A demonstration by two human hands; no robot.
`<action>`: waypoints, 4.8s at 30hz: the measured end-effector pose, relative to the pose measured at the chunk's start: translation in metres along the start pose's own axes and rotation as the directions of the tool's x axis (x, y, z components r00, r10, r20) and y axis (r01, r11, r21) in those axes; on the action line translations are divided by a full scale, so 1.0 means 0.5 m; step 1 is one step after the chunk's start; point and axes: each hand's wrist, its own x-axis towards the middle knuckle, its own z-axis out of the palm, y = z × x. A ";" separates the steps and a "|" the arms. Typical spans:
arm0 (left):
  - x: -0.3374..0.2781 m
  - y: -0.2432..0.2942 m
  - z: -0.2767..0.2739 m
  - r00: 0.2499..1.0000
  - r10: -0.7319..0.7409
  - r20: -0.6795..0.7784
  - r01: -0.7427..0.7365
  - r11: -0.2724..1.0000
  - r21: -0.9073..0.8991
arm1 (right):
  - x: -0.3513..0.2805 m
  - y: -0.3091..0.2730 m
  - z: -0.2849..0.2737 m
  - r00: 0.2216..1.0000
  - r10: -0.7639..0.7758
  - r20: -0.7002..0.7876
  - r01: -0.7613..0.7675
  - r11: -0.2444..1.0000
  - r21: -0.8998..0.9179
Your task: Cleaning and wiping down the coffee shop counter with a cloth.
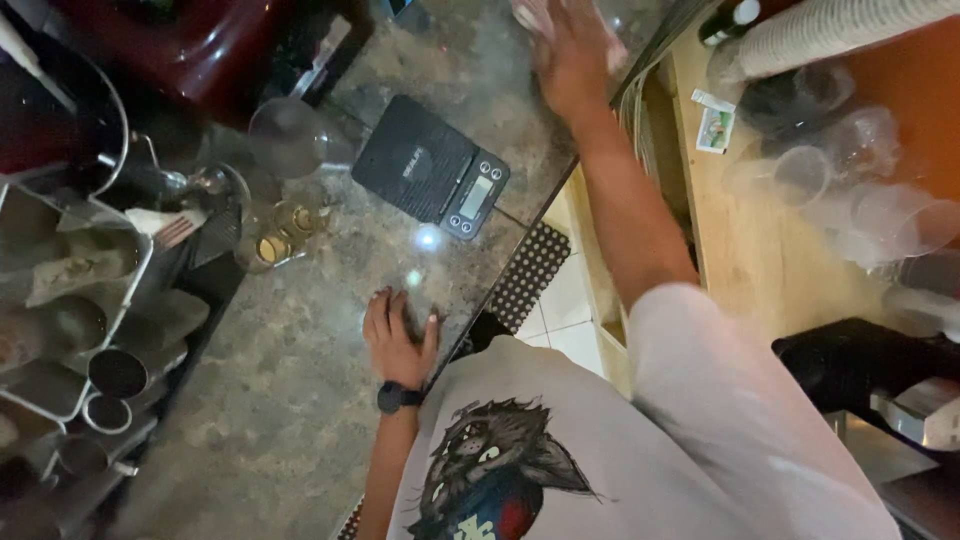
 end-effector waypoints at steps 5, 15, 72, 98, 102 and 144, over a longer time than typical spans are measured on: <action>0.014 0.019 -0.015 0.999 -0.003 -0.053 0.002 1.000 -0.031 | -0.100 -0.081 -0.072 0.970 0.182 0.162 -0.178 0.983 -0.036; 0.006 0.027 -0.009 0.997 0.054 -0.064 -0.050 0.997 0.067 | -0.033 -0.005 0.019 0.971 0.228 0.077 -0.208 0.955 -0.210; 0.173 0.112 0.225 0.948 0.056 -0.312 0.026 0.967 0.252 | -0.100 0.157 -0.039 0.860 0.506 0.070 -0.485 0.766 0.422; 0.184 0.143 0.198 0.937 -0.118 -0.327 0.186 0.965 0.185 | 0.017 -0.105 -0.050 0.740 -0.220 0.636 0.203 0.974 0.101; 0.183 0.116 0.222 0.919 -0.098 -0.382 0.153 0.981 0.117 | -0.061 -0.084 -0.132 0.759 -0.487 0.433 0.370 0.869 0.329; -0.678 -0.362 -0.205 0.503 -0.436 -0.747 0.754 0.644 0.132 | -0.478 -0.796 -0.018 0.589 -0.598 0.544 0.567 0.785 0.248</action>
